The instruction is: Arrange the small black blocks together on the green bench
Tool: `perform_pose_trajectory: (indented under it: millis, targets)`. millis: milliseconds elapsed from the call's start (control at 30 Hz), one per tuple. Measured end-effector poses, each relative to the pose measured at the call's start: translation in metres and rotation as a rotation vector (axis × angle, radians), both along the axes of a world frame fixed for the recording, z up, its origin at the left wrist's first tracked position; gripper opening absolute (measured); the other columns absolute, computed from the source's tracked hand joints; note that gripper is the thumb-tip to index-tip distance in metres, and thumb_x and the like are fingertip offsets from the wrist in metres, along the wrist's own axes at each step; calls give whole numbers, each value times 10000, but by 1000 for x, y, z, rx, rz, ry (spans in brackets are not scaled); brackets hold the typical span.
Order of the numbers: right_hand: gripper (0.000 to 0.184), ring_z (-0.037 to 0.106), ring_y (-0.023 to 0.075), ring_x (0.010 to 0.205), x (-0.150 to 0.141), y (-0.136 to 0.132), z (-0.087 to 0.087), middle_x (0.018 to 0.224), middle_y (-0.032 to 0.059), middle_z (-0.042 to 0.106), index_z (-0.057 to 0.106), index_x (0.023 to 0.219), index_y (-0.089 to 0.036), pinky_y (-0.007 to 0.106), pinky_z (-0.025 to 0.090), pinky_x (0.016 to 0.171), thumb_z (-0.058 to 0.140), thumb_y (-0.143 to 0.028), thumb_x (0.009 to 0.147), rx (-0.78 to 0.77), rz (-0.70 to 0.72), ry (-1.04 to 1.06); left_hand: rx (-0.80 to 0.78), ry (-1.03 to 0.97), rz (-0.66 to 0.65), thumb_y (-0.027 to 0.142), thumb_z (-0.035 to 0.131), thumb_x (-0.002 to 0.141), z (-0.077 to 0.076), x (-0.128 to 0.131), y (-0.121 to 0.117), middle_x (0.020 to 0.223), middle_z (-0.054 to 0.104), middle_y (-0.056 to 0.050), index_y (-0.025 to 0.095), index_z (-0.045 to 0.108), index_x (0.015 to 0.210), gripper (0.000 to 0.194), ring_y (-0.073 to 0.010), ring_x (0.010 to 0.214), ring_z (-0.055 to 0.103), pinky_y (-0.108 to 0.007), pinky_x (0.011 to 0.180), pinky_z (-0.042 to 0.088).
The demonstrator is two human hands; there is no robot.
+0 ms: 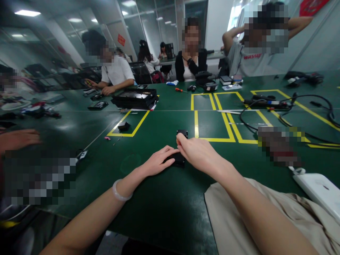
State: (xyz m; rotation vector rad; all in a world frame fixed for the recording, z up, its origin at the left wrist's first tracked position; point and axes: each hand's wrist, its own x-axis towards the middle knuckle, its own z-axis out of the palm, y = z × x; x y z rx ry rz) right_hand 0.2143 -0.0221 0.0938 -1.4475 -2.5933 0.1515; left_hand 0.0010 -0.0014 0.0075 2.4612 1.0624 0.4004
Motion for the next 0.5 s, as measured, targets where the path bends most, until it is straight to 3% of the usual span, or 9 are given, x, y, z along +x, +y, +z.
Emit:
perform_pose_trajectory:
  millis: [133, 333, 500]
  targets:
    - [176, 547, 151, 596, 1, -1, 2, 741, 24, 633, 443, 1023, -208, 254, 229, 511, 308, -305, 965, -32, 26, 20, 3, 2, 0, 361, 383, 957, -1, 0, 0, 1195, 500, -43, 316, 431, 1361, 410, -206, 1073, 527, -340, 930, 456]
    - [217, 564, 173, 585, -2, -1, 1, 707, 31, 626, 461, 997, -211, 262, 204, 502, 318, -371, 964, 23, -53, -51, 7, 3, 3, 363, 390, 954, -2, 0, 1, 1197, 501, -39, 324, 429, 1362, 412, -210, 1087, 523, -346, 940, 454]
    - [144, 564, 156, 614, 3, -1, 0, 752, 17, 636, 435, 1023, -216, 252, 230, 514, 337, -296, 954, -36, 40, 30, 2, 9, -3, 362, 379, 962, -1, -1, 0, 1196, 500, -41, 322, 408, 1377, 418, -202, 1066, 530, -334, 920, 461]
